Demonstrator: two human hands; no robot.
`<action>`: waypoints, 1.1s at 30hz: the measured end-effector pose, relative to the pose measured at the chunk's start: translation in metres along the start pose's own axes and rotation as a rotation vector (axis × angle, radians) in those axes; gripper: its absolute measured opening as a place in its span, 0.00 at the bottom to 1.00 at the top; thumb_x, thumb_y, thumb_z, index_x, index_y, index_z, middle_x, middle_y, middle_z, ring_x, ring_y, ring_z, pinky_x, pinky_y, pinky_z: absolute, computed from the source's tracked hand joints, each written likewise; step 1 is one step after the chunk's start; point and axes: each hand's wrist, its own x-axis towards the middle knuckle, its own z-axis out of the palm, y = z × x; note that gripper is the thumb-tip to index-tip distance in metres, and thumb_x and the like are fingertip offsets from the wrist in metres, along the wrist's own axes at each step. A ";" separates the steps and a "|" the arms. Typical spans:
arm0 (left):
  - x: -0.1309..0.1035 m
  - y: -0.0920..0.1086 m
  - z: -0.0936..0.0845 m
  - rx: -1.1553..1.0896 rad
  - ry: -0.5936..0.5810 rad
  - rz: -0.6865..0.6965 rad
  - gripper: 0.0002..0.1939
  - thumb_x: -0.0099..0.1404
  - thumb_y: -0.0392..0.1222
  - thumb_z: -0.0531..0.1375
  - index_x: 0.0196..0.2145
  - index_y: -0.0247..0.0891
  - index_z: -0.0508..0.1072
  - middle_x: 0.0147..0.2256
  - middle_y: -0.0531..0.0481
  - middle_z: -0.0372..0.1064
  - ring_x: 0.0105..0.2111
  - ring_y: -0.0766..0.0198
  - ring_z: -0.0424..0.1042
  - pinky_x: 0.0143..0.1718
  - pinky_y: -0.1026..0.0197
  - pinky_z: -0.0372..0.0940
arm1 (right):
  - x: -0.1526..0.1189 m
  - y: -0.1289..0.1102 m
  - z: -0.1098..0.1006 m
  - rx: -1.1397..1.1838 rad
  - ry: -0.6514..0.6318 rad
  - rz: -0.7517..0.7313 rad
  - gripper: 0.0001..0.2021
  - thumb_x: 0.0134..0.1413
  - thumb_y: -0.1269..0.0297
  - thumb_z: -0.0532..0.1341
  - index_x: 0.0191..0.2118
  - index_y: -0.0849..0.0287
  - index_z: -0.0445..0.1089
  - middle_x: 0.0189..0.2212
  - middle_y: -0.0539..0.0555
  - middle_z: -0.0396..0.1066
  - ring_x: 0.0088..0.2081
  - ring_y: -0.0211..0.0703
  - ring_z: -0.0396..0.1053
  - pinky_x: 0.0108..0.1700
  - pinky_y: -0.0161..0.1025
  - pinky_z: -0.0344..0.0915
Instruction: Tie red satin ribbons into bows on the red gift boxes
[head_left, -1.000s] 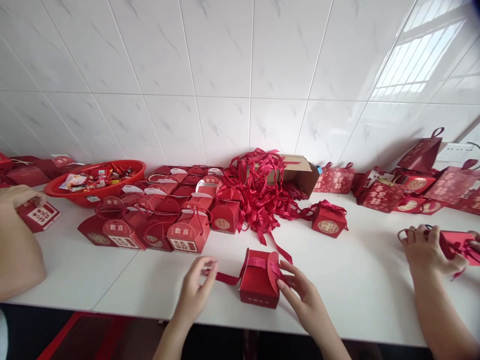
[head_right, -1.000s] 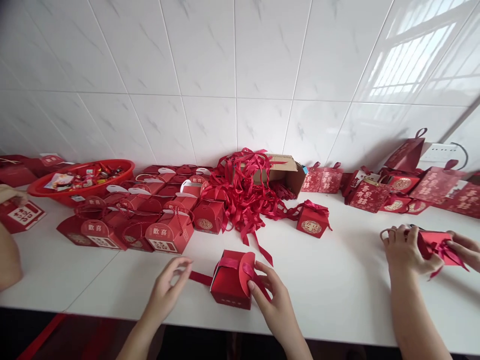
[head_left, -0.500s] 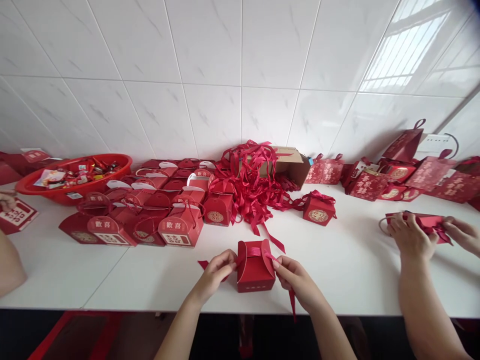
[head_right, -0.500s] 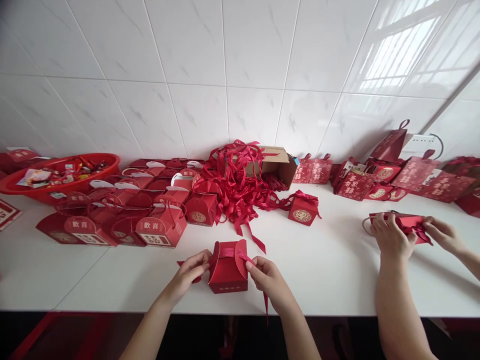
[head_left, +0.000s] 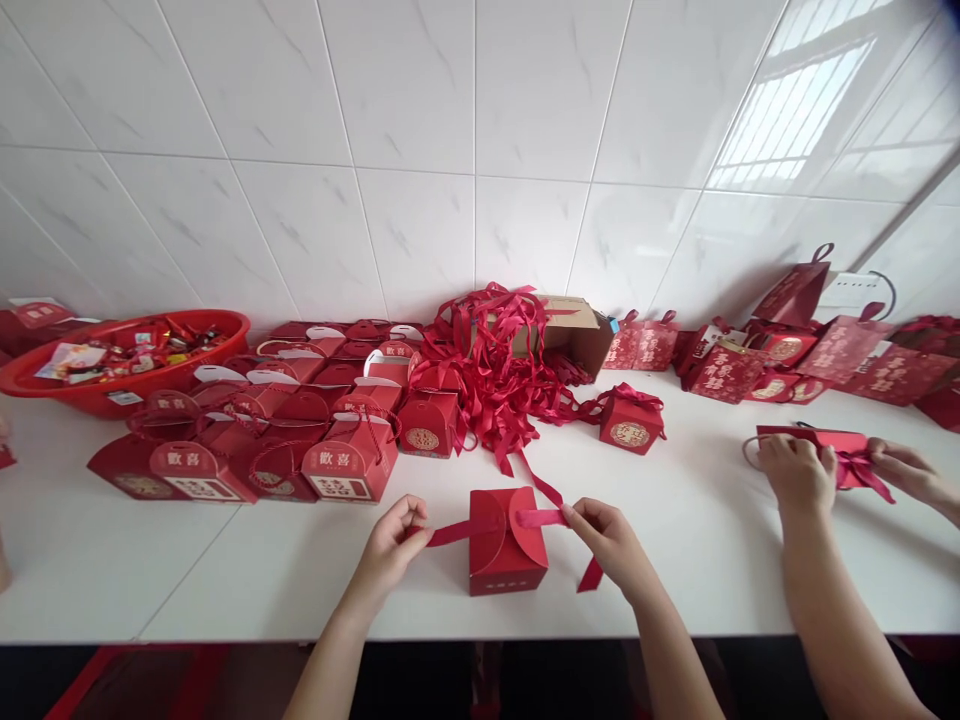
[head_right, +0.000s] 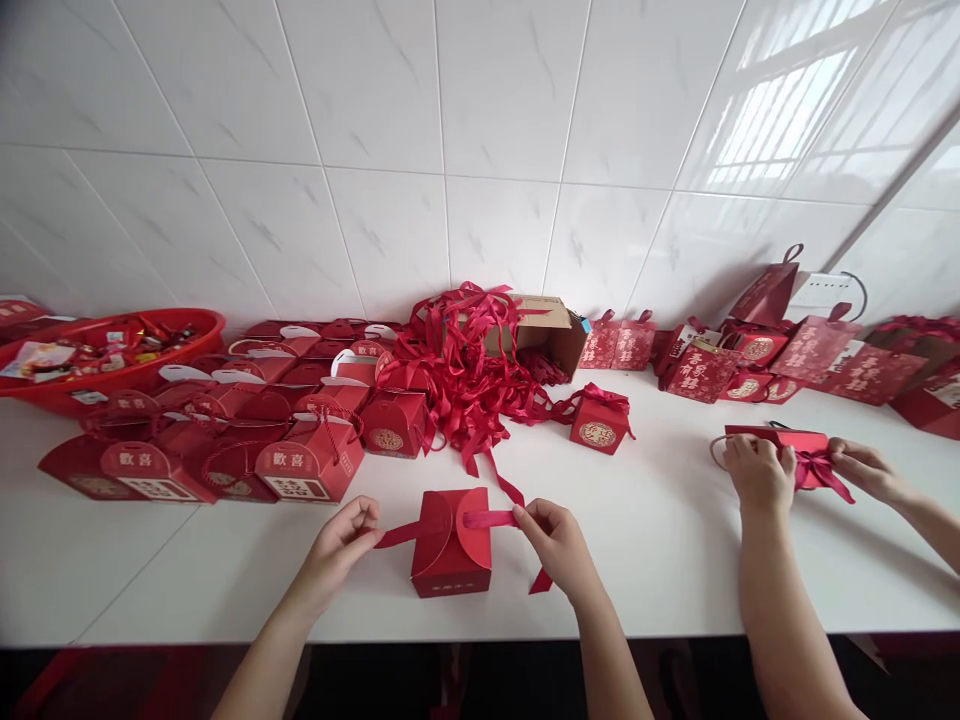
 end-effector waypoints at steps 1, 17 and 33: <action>-0.002 -0.003 -0.002 0.081 0.072 0.050 0.09 0.53 0.40 0.61 0.34 0.40 0.66 0.29 0.54 0.64 0.30 0.65 0.65 0.32 0.65 0.60 | 0.000 0.001 0.000 -0.074 0.066 -0.031 0.19 0.51 0.45 0.58 0.25 0.57 0.66 0.24 0.49 0.60 0.28 0.41 0.61 0.29 0.37 0.56; -0.056 0.002 0.011 0.419 -0.537 -0.375 0.27 0.58 0.45 0.56 0.56 0.41 0.62 0.23 0.59 0.56 0.21 0.68 0.60 0.29 0.64 0.59 | -0.039 0.009 0.035 -0.136 -0.145 0.118 0.30 0.61 0.42 0.41 0.57 0.54 0.63 0.20 0.48 0.61 0.28 0.44 0.64 0.32 0.37 0.60; -0.032 -0.003 0.041 0.302 0.091 -0.001 0.13 0.59 0.44 0.58 0.39 0.40 0.78 0.31 0.44 0.75 0.31 0.53 0.71 0.35 0.59 0.64 | -0.023 0.008 0.071 0.305 0.246 -0.077 0.13 0.61 0.56 0.55 0.46 0.55 0.69 0.47 0.55 0.68 0.45 0.45 0.68 0.45 0.44 0.68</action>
